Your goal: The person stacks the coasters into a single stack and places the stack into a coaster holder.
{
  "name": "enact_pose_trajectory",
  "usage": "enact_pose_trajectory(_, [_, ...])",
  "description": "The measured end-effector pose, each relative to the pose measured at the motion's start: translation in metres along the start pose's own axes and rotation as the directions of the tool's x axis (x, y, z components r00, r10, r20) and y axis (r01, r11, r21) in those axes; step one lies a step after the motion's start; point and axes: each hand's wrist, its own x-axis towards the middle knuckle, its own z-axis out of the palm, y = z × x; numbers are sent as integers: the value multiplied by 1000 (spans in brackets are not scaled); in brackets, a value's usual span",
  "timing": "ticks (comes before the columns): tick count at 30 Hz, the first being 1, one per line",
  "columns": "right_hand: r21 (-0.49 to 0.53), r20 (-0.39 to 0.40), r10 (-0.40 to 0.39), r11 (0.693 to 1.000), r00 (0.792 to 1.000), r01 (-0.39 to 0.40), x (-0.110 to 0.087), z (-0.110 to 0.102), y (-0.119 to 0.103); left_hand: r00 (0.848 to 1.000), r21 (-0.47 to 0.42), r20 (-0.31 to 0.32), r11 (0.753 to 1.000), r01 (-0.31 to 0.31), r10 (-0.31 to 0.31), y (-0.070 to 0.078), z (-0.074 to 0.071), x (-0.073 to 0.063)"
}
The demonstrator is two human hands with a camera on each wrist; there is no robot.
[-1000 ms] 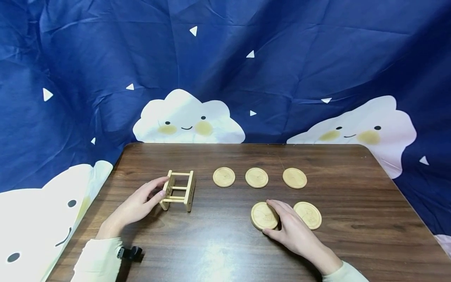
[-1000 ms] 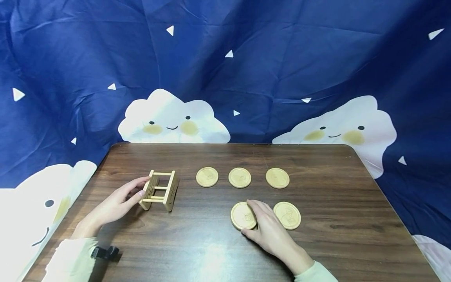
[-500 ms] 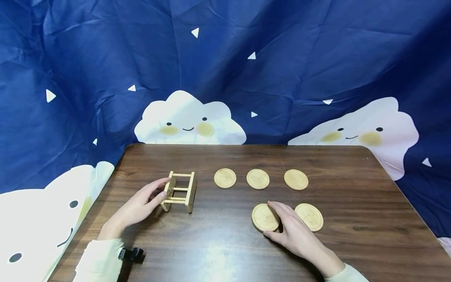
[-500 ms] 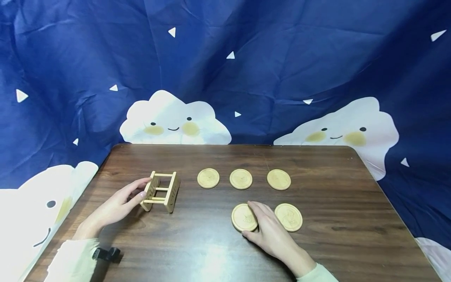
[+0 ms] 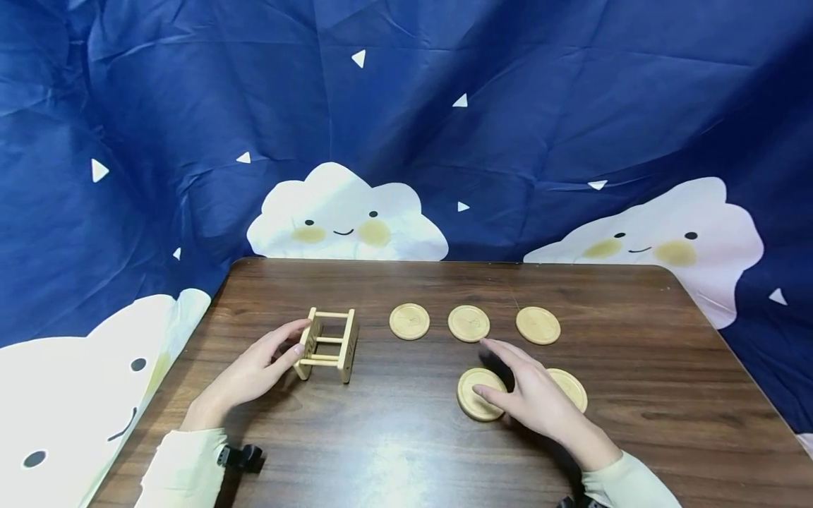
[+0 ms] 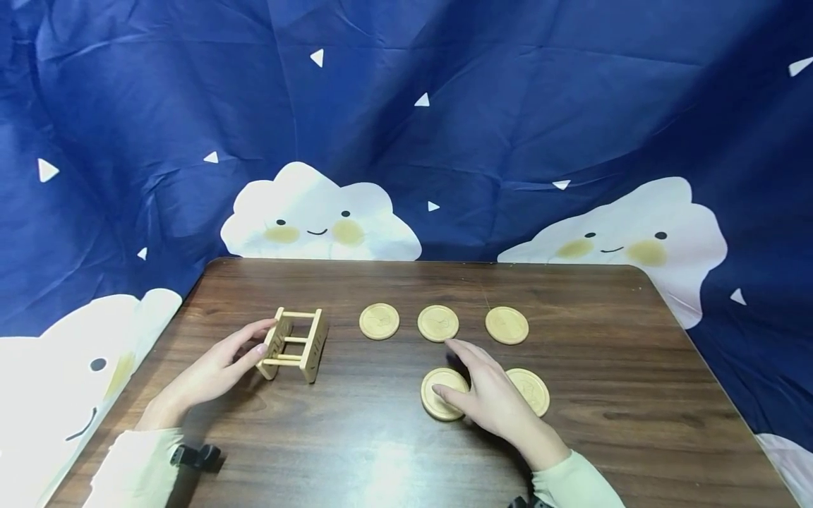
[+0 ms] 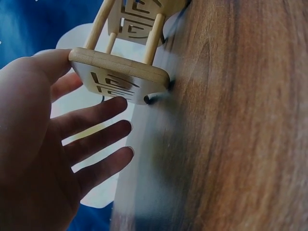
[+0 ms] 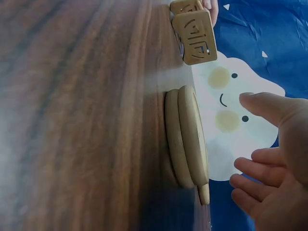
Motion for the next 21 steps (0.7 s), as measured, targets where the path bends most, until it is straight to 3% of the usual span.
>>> enact_pose_trajectory(9, [65,25,12,998,1000,-14,25,9,0,1000,1,2,1000,12,-12,0,-1,0])
enact_pose_trajectory(15, [67,67,-4,998,998,-1,43,12,-4,1000,-3,-3,1000,-13,13,0,0,0])
enact_pose_trajectory(21, [91,112,15,996,994,-25,59,14,-8,1000,-3,11,1000,19,-19,4,-1,-1])
